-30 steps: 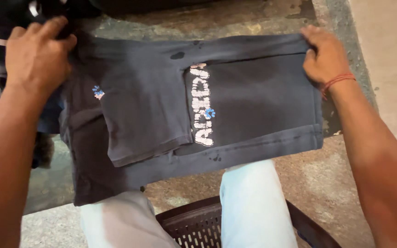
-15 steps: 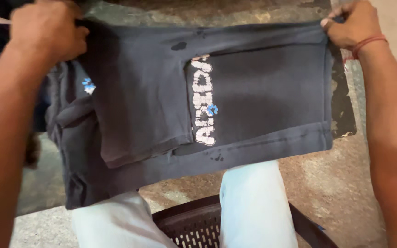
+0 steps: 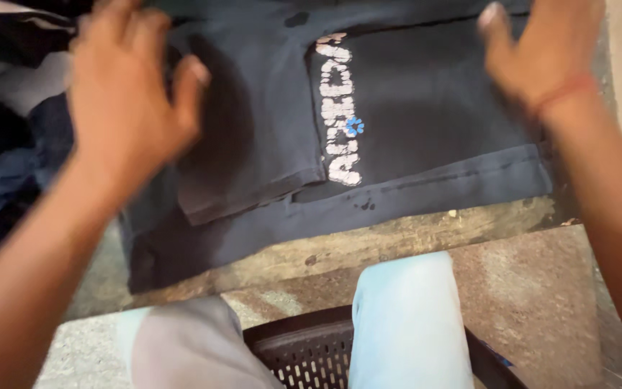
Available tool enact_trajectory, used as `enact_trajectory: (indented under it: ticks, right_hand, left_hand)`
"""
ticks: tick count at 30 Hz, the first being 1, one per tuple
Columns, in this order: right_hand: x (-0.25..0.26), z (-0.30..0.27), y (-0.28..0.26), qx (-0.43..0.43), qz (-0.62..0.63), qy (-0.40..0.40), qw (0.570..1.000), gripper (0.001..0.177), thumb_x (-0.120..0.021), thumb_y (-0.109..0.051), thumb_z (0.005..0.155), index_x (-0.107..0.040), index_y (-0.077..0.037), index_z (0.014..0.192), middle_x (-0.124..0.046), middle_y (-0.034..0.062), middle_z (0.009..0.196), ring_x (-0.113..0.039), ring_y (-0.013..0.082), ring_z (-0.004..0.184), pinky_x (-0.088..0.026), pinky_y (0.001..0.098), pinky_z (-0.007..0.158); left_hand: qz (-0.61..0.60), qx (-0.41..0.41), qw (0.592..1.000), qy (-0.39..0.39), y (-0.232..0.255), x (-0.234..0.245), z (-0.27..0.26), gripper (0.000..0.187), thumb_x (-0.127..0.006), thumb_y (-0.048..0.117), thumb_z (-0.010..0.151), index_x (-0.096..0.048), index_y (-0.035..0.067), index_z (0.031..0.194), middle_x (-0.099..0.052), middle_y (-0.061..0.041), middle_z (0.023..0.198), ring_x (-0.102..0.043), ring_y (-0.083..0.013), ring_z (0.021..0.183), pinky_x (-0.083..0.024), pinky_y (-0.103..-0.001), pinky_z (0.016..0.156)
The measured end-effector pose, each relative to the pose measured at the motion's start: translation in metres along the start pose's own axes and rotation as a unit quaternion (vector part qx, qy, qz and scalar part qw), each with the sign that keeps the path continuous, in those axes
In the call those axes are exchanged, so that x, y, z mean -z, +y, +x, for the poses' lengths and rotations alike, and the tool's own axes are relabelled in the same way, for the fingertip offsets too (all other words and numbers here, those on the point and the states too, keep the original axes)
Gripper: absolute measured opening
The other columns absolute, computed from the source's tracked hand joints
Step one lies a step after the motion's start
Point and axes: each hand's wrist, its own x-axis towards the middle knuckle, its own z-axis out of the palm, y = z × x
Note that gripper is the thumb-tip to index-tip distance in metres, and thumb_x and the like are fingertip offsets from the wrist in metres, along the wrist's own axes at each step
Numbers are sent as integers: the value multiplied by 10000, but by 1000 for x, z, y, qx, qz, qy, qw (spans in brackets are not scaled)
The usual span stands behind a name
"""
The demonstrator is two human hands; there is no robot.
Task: The person folds a black t-shirt and a blue patterned shirt by hand on a wooden surface and places them into an open suitcase.
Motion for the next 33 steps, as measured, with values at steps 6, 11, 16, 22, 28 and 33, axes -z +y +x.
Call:
enact_trajectory:
  ticks: [6,11,16,22,28,33]
  right_hand:
    - [47,-111,-110,104,65,-86,989,949,-503,-597,987,-236,49,1628,-202,312,1679,-178,471,1569,-75,641,1244]
    - [29,-140,-109,94,55,-145,983,923,-514,-605,937,-272,-28,1615,-248,248,1669,-215,414,1552,-98,621,1232]
    - [26,-142,-104,93,42,-123,987,903,-508,-618,954,-276,-41,1609,-257,234,1668,-219,393,1556,-108,606,1246]
    - [24,-149,-99,102,37,-135,985,930,-475,-642,959,-249,-33,1624,-223,227,1689,-186,401,1567,-91,621,1236]
    - [24,-150,-99,104,64,-132,984,1017,-413,-759,932,-229,-39,1626,-190,224,1691,-161,403,1567,-65,634,1230]
    - [23,-150,-100,99,51,-127,986,1020,-401,-768,936,-229,-43,1634,-191,210,1701,-162,390,1575,-70,630,1241]
  left_hand:
    - [-61,4,994,-86,76,28,-68,884,-610,534,930,-380,-22,1576,-263,-297,1661,-223,-497,1535,-149,-616,1237]
    - [-61,7,992,-108,79,9,-94,902,-540,610,926,-375,26,1593,-277,-239,1665,-222,-462,1536,-126,-606,1233]
    - [-44,-5,994,-101,79,5,-97,902,-532,610,924,-376,16,1584,-282,-253,1659,-220,-466,1531,-128,-606,1229]
    - [-52,-15,994,-96,79,4,-100,882,-511,605,948,-389,5,1582,-295,-260,1661,-216,-466,1545,-124,-612,1235]
    - [-52,-9,994,-97,80,3,-101,882,-494,615,949,-391,7,1579,-295,-255,1664,-207,-457,1549,-121,-613,1233]
    - [-48,-12,994,-97,79,3,-101,887,-488,622,955,-391,4,1583,-294,-257,1663,-207,-458,1550,-115,-613,1233]
